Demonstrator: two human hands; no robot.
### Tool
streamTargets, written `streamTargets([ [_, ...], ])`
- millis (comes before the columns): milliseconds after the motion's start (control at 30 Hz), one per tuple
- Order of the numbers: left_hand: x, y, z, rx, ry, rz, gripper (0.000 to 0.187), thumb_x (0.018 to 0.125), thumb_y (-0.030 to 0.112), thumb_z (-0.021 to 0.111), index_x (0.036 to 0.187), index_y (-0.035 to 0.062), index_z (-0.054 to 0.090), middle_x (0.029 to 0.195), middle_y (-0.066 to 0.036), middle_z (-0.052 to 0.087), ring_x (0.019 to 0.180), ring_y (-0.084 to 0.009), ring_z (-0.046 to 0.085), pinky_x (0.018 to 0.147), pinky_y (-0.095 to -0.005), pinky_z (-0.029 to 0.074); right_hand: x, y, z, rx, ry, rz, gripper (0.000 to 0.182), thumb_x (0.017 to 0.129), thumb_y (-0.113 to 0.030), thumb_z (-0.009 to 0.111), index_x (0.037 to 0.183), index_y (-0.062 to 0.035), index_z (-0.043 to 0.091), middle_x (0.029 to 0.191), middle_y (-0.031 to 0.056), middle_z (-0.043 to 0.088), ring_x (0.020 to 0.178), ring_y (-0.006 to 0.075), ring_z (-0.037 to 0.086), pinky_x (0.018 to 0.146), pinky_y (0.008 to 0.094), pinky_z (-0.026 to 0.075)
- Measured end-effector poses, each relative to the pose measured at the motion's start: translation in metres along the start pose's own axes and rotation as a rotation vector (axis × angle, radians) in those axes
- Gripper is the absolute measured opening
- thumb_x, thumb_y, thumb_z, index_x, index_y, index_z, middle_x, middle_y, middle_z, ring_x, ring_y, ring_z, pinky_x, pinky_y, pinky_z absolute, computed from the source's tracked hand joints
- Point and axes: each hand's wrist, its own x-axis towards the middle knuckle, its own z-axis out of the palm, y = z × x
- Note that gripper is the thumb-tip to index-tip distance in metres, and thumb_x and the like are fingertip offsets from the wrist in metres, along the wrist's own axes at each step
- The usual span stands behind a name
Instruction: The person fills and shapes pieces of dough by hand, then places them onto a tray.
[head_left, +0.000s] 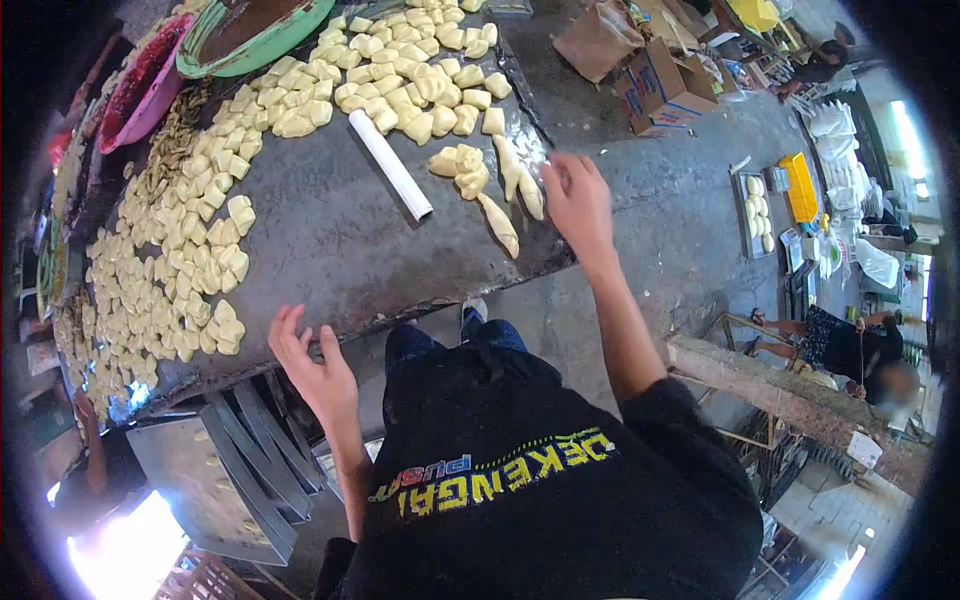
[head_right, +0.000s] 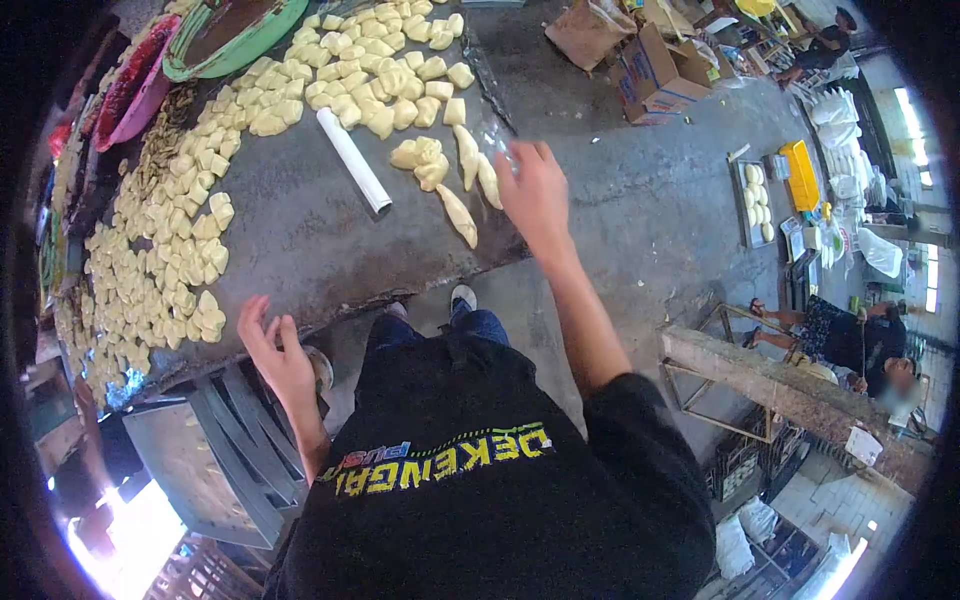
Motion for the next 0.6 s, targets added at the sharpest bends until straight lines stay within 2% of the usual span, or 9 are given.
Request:
streamTargets([
  [67, 0.005, -0.003, -0.003, 0.045, 0.000, -0.011, 0.038, 0.089, 0.002, 0.060, 0.126, 0.0039, 0.054, 0.139, -0.017, 0.046, 0.128, -0.0317, 0.048, 0.099, -0.0428, 0.046, -0.020, -0.019, -0.017, 0.107, 0.062, 0.082, 0.018, 0.090, -0.014, 0.066, 0.099, 0.0002, 0.068, 0.093, 0.0164, 0.067, 0.073, 0.0278, 0.065, 0.067, 0.0345, 0.051],
  [100, 0.009, -0.007, -0.004, 0.046, -0.003, -0.021, 0.038, 0.089, 0.002, 0.060, 0.126, 0.0039, 0.054, 0.139, -0.017, 0.046, 0.128, -0.0317, 0.048, 0.099, -0.0428, 0.046, -0.022, -0.026, -0.017, 0.102, 0.051, 0.084, 0.018, 0.090, -0.014, 0.066, 0.099, 0.0002, 0.068, 0.093, 0.0164, 0.067, 0.073, 0.0278, 0.065, 0.067, 0.0345, 0.051],
  [200, 0.036, -0.020, -0.008, 0.044, -0.011, -0.061, 0.038, 0.088, 0.001, 0.060, 0.126, 0.0038, 0.055, 0.138, -0.017, 0.047, 0.126, -0.0324, 0.049, 0.099, -0.0429, 0.045, -0.017, -0.059, -0.009, 0.198, -0.004, 0.101, 0.015, 0.088, -0.009, 0.067, 0.101, -0.0013, 0.069, 0.091, 0.0136, 0.067, 0.070, 0.0241, 0.063, 0.065, 0.0337, 0.050],
  [300, 0.068, -0.035, -0.028, 0.063, -0.048, 0.039, 0.037, 0.090, 0.003, 0.060, 0.126, 0.0057, 0.056, 0.137, -0.015, 0.049, 0.126, -0.0302, 0.050, 0.098, -0.0401, 0.046, 0.003, -0.124, 0.017, 0.322, -0.207, 0.102, 0.016, 0.089, -0.007, 0.066, 0.103, -0.0013, 0.069, 0.089, 0.0100, 0.066, 0.070, 0.0172, 0.061, 0.065, 0.0316, 0.050],
  [400, 0.102, -0.053, -0.053, 0.050, -0.032, 0.033, 0.036, 0.089, 0.003, 0.061, 0.125, 0.0051, 0.056, 0.136, -0.016, 0.050, 0.125, -0.0310, 0.050, 0.098, -0.0398, 0.046, 0.020, -0.181, 0.067, 0.443, -0.430, -0.025, 0.018, 0.088, -0.008, 0.067, 0.105, -0.0014, 0.068, 0.090, 0.0095, 0.067, 0.074, 0.0185, 0.063, 0.066, 0.0318, 0.050],
  [500, 0.128, -0.077, -0.078, 0.105, 0.041, 0.021, 0.032, 0.090, 0.002, 0.060, 0.122, 0.0042, 0.057, 0.133, -0.016, 0.053, 0.123, -0.0312, 0.053, 0.097, -0.0394, 0.047, 0.031, -0.236, 0.143, 0.523, -0.622, -0.274, 0.028, 0.086, -0.010, 0.067, 0.112, -0.0023, 0.064, 0.102, 0.0146, 0.065, 0.091, 0.0307, 0.065, 0.077, 0.0387, 0.052],
  [533, 0.135, -0.081, -0.085, 0.129, 0.053, 0.010, 0.031, 0.090, 0.001, 0.059, 0.121, 0.0040, 0.057, 0.132, -0.015, 0.054, 0.122, -0.0310, 0.053, 0.096, -0.0393, 0.047, 0.032, -0.252, 0.174, 0.506, -0.580, -0.348, 0.027, 0.086, -0.012, 0.066, 0.111, -0.0022, 0.063, 0.104, 0.0164, 0.064, 0.094, 0.0335, 0.064, 0.078, 0.0418, 0.052],
  [567, 0.142, -0.080, -0.092, 0.066, 0.078, -0.005, 0.032, 0.087, -0.001, 0.059, 0.118, 0.0026, 0.056, 0.124, -0.018, 0.056, 0.117, -0.0371, 0.054, 0.099, -0.0435, 0.044, 0.034, -0.267, 0.203, 0.488, -0.534, -0.424, 0.026, 0.086, -0.013, 0.065, 0.110, -0.0020, 0.063, 0.106, 0.0182, 0.063, 0.097, 0.0364, 0.063, 0.080, 0.0449, 0.052],
  [600, 0.145, -0.084, -0.096, 0.064, 0.088, -0.015, 0.032, 0.087, -0.001, 0.059, 0.118, 0.0026, 0.056, 0.124, -0.018, 0.056, 0.117, -0.0371, 0.054, 0.099, -0.0435, 0.044, 0.039, -0.282, 0.225, 0.447, -0.506, -0.440, 0.025, 0.087, -0.013, 0.066, 0.109, -0.0020, 0.064, 0.105, 0.0184, 0.063, 0.096, 0.0377, 0.063, 0.079, 0.0436, 0.052],
])
